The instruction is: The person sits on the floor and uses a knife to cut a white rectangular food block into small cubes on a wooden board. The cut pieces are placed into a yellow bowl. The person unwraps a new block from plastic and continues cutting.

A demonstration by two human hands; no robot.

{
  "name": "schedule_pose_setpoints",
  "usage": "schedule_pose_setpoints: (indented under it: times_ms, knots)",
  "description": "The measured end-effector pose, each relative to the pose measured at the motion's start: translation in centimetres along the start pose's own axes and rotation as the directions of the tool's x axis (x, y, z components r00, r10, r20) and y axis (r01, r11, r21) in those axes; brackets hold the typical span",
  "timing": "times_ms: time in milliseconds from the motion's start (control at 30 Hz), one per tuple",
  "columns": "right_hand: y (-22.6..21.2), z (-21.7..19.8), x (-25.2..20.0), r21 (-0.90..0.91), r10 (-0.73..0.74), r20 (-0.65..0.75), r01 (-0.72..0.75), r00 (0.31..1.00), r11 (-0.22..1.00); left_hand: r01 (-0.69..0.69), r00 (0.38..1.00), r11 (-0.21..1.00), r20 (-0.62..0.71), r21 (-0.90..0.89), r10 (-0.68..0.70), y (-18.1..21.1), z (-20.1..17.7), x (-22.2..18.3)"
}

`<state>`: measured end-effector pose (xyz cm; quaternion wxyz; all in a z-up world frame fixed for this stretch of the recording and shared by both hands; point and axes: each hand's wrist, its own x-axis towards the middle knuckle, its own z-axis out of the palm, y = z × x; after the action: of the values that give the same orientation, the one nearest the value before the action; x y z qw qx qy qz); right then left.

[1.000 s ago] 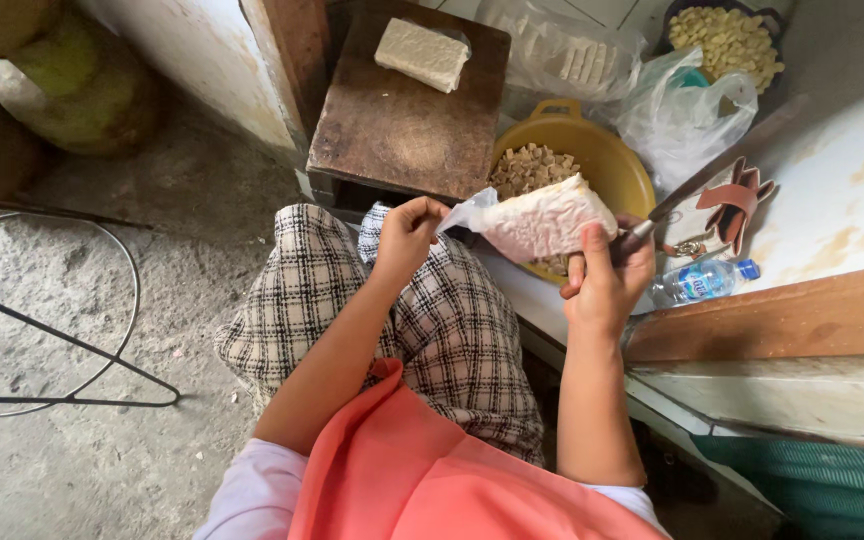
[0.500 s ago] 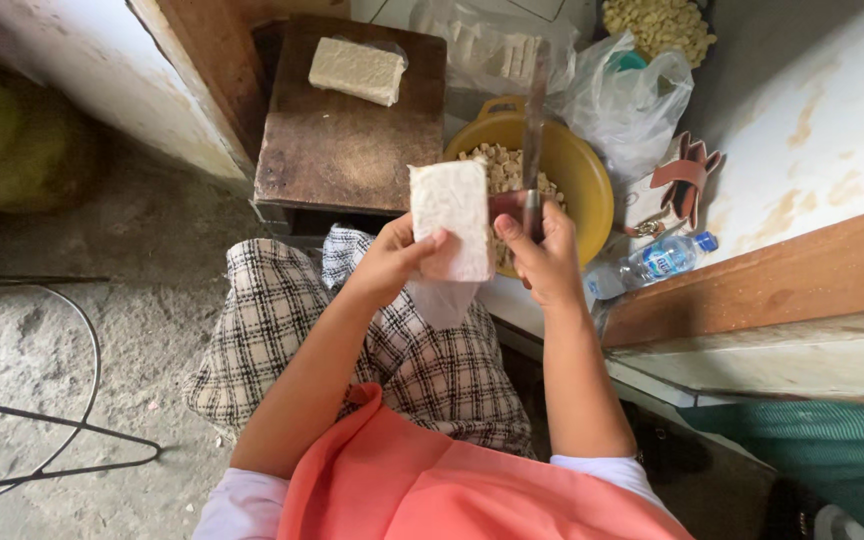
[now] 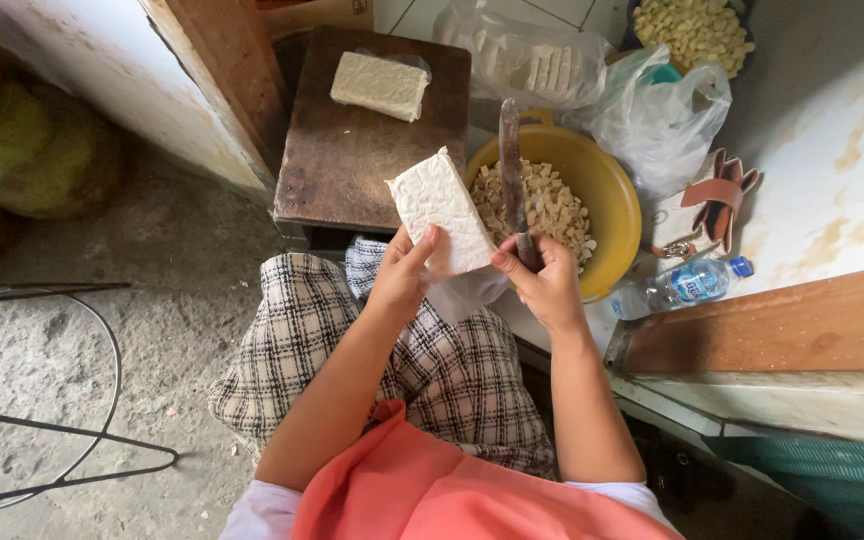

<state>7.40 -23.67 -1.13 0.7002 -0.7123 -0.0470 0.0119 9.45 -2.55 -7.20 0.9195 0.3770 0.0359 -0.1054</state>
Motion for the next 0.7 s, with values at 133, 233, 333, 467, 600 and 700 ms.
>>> schedule_pose_setpoints:
  times_ms: [133, 233, 333, 467, 600, 700]
  knots:
    - [1.0, -1.0, 0.3, -0.077, -0.061, 0.080, 0.067, 0.995, 0.995, -0.039, 0.996, 0.986, -0.087, -0.161, 0.025, -0.5, -0.1, 0.6]
    - [1.6, -1.9, 0.7, -0.186, -0.124, 0.136, 0.148, 0.983, 0.971, -0.191, 0.962, 0.947, -0.240, -0.259, 0.128, 0.3, -0.5, 2.0]
    - [1.8, -4.3, 1.8, -0.287, -0.184, 0.059, 0.194, 0.981, 0.938, -0.355, 0.904, 0.920, -0.313, -0.166, 0.292, 2.2, -1.9, 2.4]
    - [0.5, -11.2, 6.8, -0.455, -0.241, -0.260, 0.101, 0.935, 0.885, -0.397, 0.895, 0.910, -0.266, -0.117, 0.357, 3.2, -2.6, 2.2]
    - [-1.0, -18.6, 14.4, -0.493, -0.468, -0.579, 0.170, 0.668, 0.853, -0.324, 0.911, 0.944, -0.292, -0.064, 0.292, 2.6, -2.0, 2.7]
    - [-1.1, -23.0, 20.7, -0.503, -0.644, -0.606, 0.402, 0.467, 0.765, -0.300, 0.913, 0.953, -0.298, -0.029, 0.279, 2.3, -1.6, 3.3]
